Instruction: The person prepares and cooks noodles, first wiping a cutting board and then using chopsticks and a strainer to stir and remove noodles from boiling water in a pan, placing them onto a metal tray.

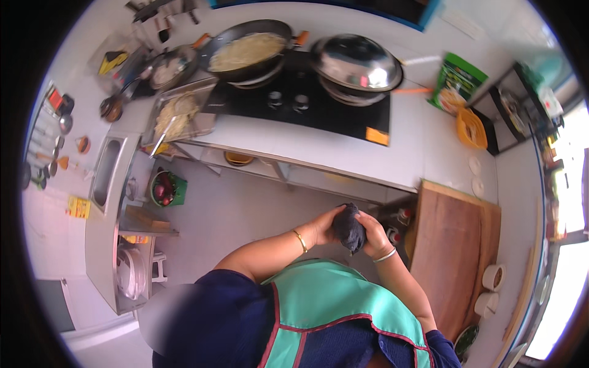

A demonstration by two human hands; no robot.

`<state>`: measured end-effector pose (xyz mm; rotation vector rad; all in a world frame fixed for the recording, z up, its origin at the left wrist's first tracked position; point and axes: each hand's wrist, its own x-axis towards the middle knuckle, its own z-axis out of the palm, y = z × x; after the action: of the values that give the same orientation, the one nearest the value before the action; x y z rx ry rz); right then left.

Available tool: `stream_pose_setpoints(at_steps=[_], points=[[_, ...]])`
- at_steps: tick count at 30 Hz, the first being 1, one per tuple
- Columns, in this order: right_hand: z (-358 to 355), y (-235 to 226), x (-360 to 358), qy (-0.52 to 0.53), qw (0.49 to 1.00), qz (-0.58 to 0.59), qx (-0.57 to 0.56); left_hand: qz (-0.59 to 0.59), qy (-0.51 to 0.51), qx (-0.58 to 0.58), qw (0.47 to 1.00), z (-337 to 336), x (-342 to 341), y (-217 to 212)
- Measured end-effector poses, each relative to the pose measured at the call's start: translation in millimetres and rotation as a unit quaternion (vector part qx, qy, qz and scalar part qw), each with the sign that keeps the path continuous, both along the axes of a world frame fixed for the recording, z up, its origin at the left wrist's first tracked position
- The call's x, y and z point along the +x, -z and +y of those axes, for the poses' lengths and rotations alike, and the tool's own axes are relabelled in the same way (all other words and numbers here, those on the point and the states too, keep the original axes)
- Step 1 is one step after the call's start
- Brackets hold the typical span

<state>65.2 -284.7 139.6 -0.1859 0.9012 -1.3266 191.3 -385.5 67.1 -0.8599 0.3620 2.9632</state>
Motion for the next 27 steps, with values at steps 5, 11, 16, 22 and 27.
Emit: stream_pose_setpoints(at_steps=[5, 11, 16, 22, 27], points=[[-84.8, 6.4, 87.1, 0.035, 0.996, -0.044, 0.064, -0.101, -0.020, -0.043, 0.994, -74.5, 126.1, -16.1], [-222.0, 24.5, 142.5, 0.130, 0.990, -0.055, 0.006, -0.131, -0.163, -0.099, 0.973, -181.3, 288.6, 1.1], [-329.2, 53.8, 162.1, 0.126, 0.990, 0.018, -0.053, -0.155, -0.247, -0.133, 0.947, -243.0, 351.5, -7.2], [-428.3, 67.8, 257.1, -0.130, 0.570, 0.774, -0.246, -0.248, -0.305, -0.197, 0.898, -316.7, 417.4, 4.7], [-506.4, 79.8, 336.7, -0.274, 0.391, 0.823, -0.306, -0.380, -0.311, -0.333, 0.805, -397.4, 459.1, -17.7]])
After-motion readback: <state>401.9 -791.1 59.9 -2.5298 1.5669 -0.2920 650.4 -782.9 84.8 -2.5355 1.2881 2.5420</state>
